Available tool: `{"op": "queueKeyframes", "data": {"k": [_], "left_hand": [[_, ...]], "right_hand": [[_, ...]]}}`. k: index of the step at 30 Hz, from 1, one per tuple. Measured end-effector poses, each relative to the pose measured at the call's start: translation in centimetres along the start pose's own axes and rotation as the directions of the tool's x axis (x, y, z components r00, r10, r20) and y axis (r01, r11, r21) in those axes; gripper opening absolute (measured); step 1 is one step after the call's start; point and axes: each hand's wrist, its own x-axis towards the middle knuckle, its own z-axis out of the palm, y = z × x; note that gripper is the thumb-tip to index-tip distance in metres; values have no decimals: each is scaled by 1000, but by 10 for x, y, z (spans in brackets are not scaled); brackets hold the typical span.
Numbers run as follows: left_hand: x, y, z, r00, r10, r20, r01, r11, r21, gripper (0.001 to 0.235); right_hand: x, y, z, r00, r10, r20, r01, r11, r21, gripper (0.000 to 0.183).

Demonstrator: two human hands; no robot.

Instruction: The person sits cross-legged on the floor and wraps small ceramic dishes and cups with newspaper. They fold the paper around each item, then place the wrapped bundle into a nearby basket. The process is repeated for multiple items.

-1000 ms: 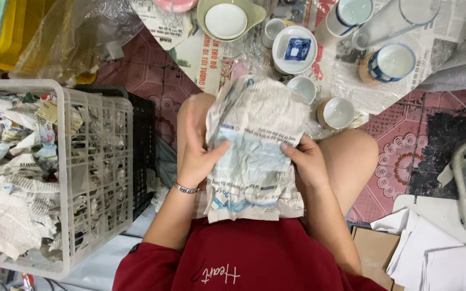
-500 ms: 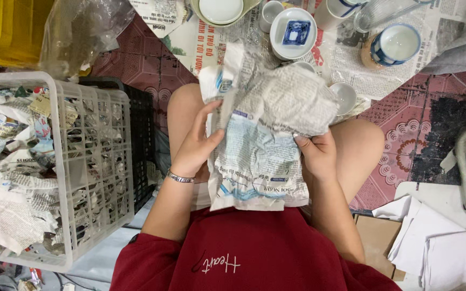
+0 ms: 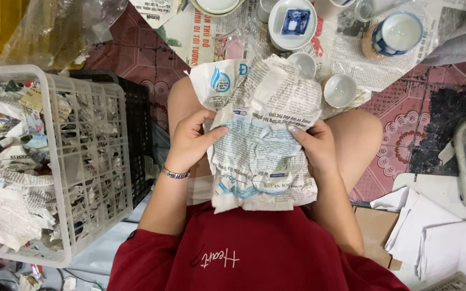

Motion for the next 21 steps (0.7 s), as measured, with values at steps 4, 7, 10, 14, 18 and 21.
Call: {"op": "queueKeyframes", "data": {"k": [4, 7, 10, 14, 18, 21], "left_hand": [[-1, 14, 0, 993, 58, -106, -73, 987, -145, 33], [0, 27, -1, 979, 118, -168, -159, 953, -259, 53], [1, 29, 2, 974, 152, -170, -205, 911, -359, 71], [-1, 12, 5, 989, -122, -83, 87, 938, -336, 46], [-5, -5, 2, 976, -218, -25, 197, 922, -333, 32], [-6, -3, -2, 984, -178, 8, 175, 956, -233, 34]], "right_hand": [[6, -2, 11, 998, -57, 7, 57, 997, -55, 38], [9, -4, 23, 989, -145, 3, 145, 989, -10, 37], [8, 2, 28, 983, -176, -53, 178, 983, 50, 39], [11, 18, 17, 986, -168, -25, 167, 986, -6, 30], [11, 27, -6, 994, -100, -46, 98, 994, -39, 23], [11, 26, -15, 996, -53, -75, 53, 999, -7, 19]]}}
